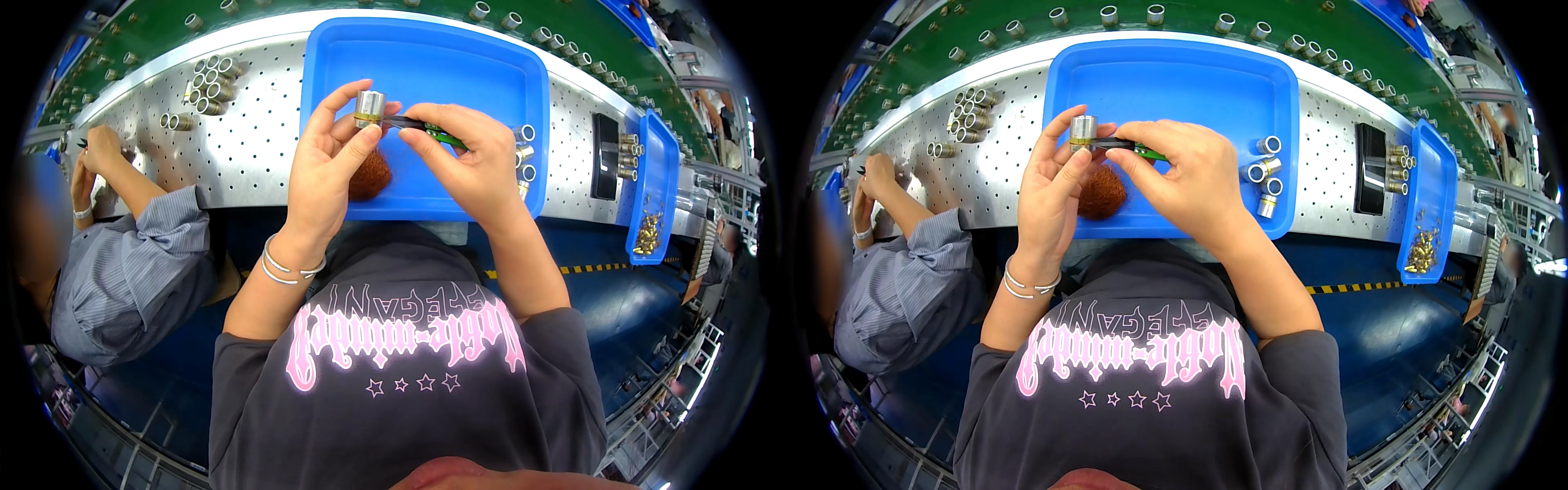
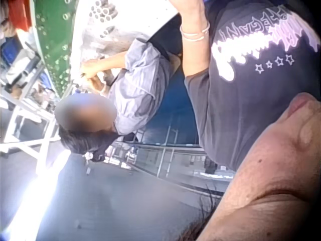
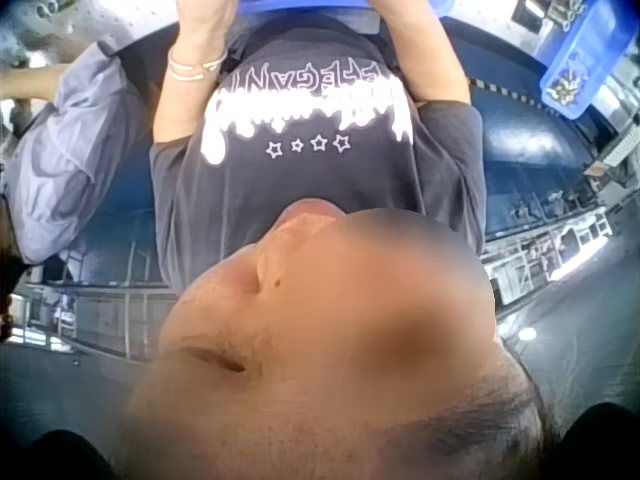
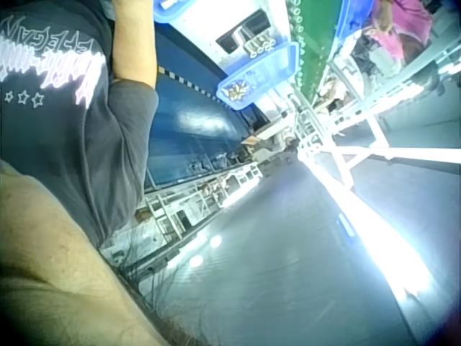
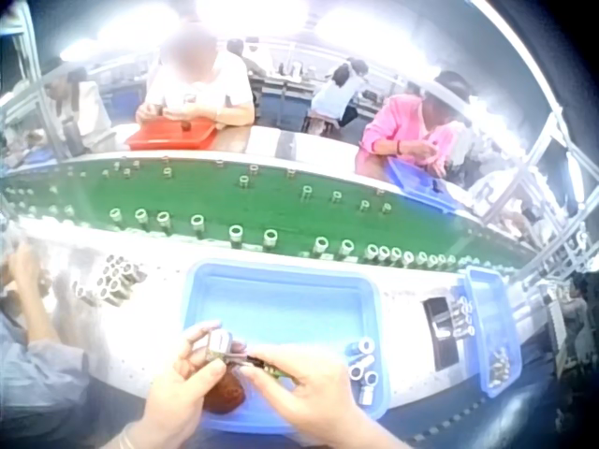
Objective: The person uses tweezers to pick up small brass components from a blue tray and inserts them into the center of small cylindrical metal parts. The person holds the metal part in their left hand and uses the tweezers in their right hand to place the brass piece inside, repeating this process for multiple units.
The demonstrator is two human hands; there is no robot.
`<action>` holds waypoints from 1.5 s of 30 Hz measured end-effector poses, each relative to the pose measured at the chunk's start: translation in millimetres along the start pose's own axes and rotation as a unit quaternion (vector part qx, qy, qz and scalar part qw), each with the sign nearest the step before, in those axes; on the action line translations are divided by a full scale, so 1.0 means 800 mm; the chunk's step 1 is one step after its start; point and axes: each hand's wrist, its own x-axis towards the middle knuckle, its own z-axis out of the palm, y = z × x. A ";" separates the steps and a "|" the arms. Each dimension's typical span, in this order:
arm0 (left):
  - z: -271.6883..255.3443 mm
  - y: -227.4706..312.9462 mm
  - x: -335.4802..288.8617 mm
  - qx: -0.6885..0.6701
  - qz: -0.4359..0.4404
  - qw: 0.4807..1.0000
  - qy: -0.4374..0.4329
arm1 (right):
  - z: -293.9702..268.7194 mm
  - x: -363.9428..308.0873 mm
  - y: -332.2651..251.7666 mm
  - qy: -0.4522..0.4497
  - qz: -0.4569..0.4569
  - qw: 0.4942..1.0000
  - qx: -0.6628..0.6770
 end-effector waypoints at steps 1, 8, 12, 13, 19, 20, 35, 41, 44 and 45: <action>0.000 0.000 0.000 0.005 0.004 1.000 -0.002 | 0.000 0.000 0.000 -0.003 0.004 1.000 0.001; -0.001 -0.001 -0.002 0.005 -0.002 1.000 -0.002 | 0.001 -0.001 -0.001 -0.003 0.010 1.000 0.007; 0.001 -0.002 -0.002 0.007 0.000 1.000 -0.001 | 0.001 -0.002 -0.001 -0.001 0.014 1.000 0.012; 0.002 -0.002 -0.003 0.006 0.002 1.000 0.000 | 0.001 -0.002 -0.001 0.000 0.014 1.000 0.012; 0.001 -0.003 -0.002 0.005 0.001 1.000 -0.002 | 0.001 -0.003 0.000 0.002 0.016 1.000 0.014; 0.001 -0.003 -0.002 0.004 0.002 1.000 -0.001 | 0.001 -0.003 0.001 0.002 0.016 1.000 0.016; 0.002 0.000 -0.002 0.001 -0.003 1.000 -0.002 | 0.001 0.000 -0.001 0.002 0.020 1.000 0.022; 0.003 0.003 -0.002 0.000 -0.009 1.000 0.001 | -0.002 -0.001 -0.002 0.006 0.034 0.999 0.034; 0.003 0.002 -0.002 0.009 -0.002 1.000 0.011 | -0.006 0.000 -0.004 -0.006 0.065 0.997 0.035; 0.002 0.000 -0.001 0.014 0.005 1.000 0.014 | -0.008 0.001 -0.006 -0.014 0.082 0.996 0.033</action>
